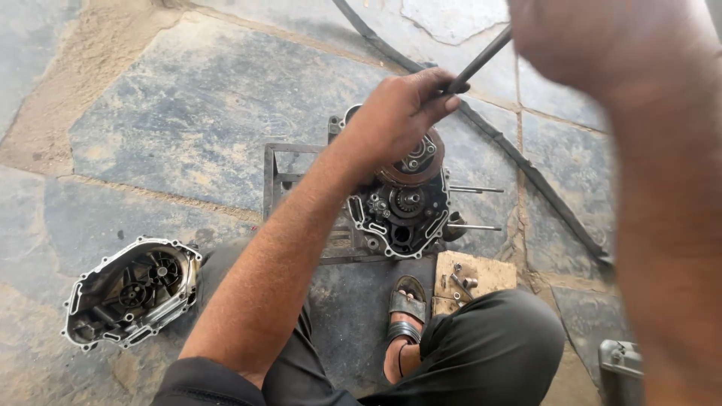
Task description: Disassembling and inspecting components of a motorcycle engine using pliers and a T-handle wrench.
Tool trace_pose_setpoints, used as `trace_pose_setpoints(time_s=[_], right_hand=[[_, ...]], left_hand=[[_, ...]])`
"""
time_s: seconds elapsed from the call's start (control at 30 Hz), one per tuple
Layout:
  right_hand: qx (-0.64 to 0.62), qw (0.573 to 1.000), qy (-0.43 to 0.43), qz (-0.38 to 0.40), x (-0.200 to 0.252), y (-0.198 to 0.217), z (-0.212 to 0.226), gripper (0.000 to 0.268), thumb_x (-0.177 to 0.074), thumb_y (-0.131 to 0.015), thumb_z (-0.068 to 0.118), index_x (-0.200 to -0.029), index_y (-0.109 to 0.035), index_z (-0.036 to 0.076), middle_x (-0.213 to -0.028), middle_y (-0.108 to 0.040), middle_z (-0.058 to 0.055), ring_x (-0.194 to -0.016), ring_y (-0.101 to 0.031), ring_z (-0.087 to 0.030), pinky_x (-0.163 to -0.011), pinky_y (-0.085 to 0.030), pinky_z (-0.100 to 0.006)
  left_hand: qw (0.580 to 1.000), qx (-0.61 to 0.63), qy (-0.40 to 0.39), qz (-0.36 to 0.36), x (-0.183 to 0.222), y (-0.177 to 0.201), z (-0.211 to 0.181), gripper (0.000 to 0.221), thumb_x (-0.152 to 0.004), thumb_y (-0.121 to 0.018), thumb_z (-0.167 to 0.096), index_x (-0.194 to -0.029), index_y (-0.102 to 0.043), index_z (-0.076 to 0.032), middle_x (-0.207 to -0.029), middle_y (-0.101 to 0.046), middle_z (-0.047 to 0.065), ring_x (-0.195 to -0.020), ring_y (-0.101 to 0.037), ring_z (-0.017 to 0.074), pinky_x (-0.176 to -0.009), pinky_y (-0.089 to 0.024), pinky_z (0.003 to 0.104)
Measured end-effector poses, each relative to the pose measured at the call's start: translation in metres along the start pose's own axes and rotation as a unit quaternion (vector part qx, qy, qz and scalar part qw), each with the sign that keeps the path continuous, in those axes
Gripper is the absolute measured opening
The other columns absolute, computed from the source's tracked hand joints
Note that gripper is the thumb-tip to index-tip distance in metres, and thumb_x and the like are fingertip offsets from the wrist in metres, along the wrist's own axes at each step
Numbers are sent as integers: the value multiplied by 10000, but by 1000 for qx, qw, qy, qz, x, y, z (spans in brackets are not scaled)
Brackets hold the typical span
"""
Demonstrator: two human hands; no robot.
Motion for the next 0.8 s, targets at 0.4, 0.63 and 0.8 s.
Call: trace_pose_setpoints(time_s=[0.4, 0.63, 0.8], right_hand=[[-391, 811, 15, -435, 41, -27, 31, 411, -1128, -616, 386, -1091, -816, 28, -804, -663, -61, -729, -605, -217, -753, -435, -449], [-696, 599, -19, -395, 32, -22, 69, 431, -1122, -543, 485, -1273, -534, 81, -968, -663, -194, -906, -723, -295, -829, -641, -481], [-708, 586, -46, -392, 27, -5, 71, 524, -1137, -478, 539, -1209, -548, 25, -753, -645, -210, -663, -771, -329, -621, -645, -476]], left_hand=[[1000, 9, 4, 22, -2, -1, -12, 178, -978, -693, -289, -1079, -738, -149, -866, -759, 36, -818, -715, 150, -767, -591, 350], [999, 3, -34, -4, 2, 8, -9, 172, -928, -775, -241, -1023, -746, -100, -892, -785, 34, -834, -758, 144, -778, -617, 340], [998, -30, -48, -41, 10, 13, -9, 198, -910, -784, -231, -1040, -737, -91, -913, -792, 48, -845, -781, 154, -785, -623, 357]])
Point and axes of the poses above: each hand's wrist, its own x-axis away from the middle knuckle, its own y-axis out of the back of the hand, z = x × y, the point moved 4 cm from there along -x, towards the middle knuckle
